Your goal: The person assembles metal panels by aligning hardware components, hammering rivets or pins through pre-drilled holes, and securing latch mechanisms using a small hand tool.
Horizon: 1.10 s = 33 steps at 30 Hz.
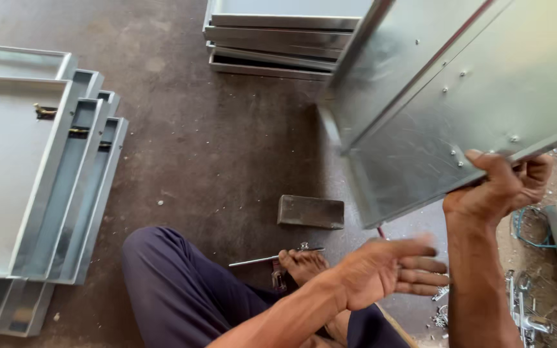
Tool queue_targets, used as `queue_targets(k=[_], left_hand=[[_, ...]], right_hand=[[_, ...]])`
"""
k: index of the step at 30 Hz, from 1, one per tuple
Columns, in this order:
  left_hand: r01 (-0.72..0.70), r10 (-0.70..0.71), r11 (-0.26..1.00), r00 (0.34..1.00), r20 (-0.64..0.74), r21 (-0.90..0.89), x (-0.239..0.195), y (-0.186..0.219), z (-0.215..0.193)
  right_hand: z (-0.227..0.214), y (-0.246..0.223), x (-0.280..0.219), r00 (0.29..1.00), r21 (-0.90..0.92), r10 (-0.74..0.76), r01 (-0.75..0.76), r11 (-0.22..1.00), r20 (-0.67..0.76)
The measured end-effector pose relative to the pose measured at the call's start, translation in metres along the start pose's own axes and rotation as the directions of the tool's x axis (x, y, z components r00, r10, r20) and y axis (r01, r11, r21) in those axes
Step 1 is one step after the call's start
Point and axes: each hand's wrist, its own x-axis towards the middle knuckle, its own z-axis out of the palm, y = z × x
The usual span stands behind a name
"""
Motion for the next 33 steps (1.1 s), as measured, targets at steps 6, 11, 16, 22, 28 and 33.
queue_targets(k=[6, 11, 16, 22, 28, 33], left_hand=[[-0.559, 0.343, 0.686, 0.813, -0.471, -0.465, 0.065, -0.039, -0.102], [-0.749, 0.510, 0.635, 0.591, -0.625, -0.190, 0.025, -0.043, -0.217], [-0.726, 0.498, 0.660, 0.615, -0.612, -0.192, 0.013, -0.064, -0.225], [-0.483, 0.380, 0.874, 0.751, -0.541, -0.056, 0.058, -0.052, -0.179], [-0.560, 0.522, 0.818, 0.622, -0.583, 0.135, 0.059, -0.037, -0.183], [-0.567, 0.465, 0.823, 0.643, -0.608, 0.030, 0.047, -0.006, -0.186]], right_hand=[[0.000, -0.001, -0.044, 0.552, 0.323, 0.809, -0.742, 0.588, -0.204], [-0.023, 0.062, -0.136, 0.129, 0.469, 0.991, -0.873, 0.134, -0.042], [-0.012, 0.060, -0.174, -0.051, 0.482, 0.992, -0.870, -0.103, 0.119], [0.038, 0.008, -0.169, -0.050, 0.520, 0.966, -0.835, -0.179, 0.252], [0.040, 0.015, -0.168, -0.009, 0.493, 0.948, -0.853, -0.173, 0.318], [0.018, 0.050, -0.172, 0.370, -0.441, 0.837, -0.723, 0.531, 0.403]])
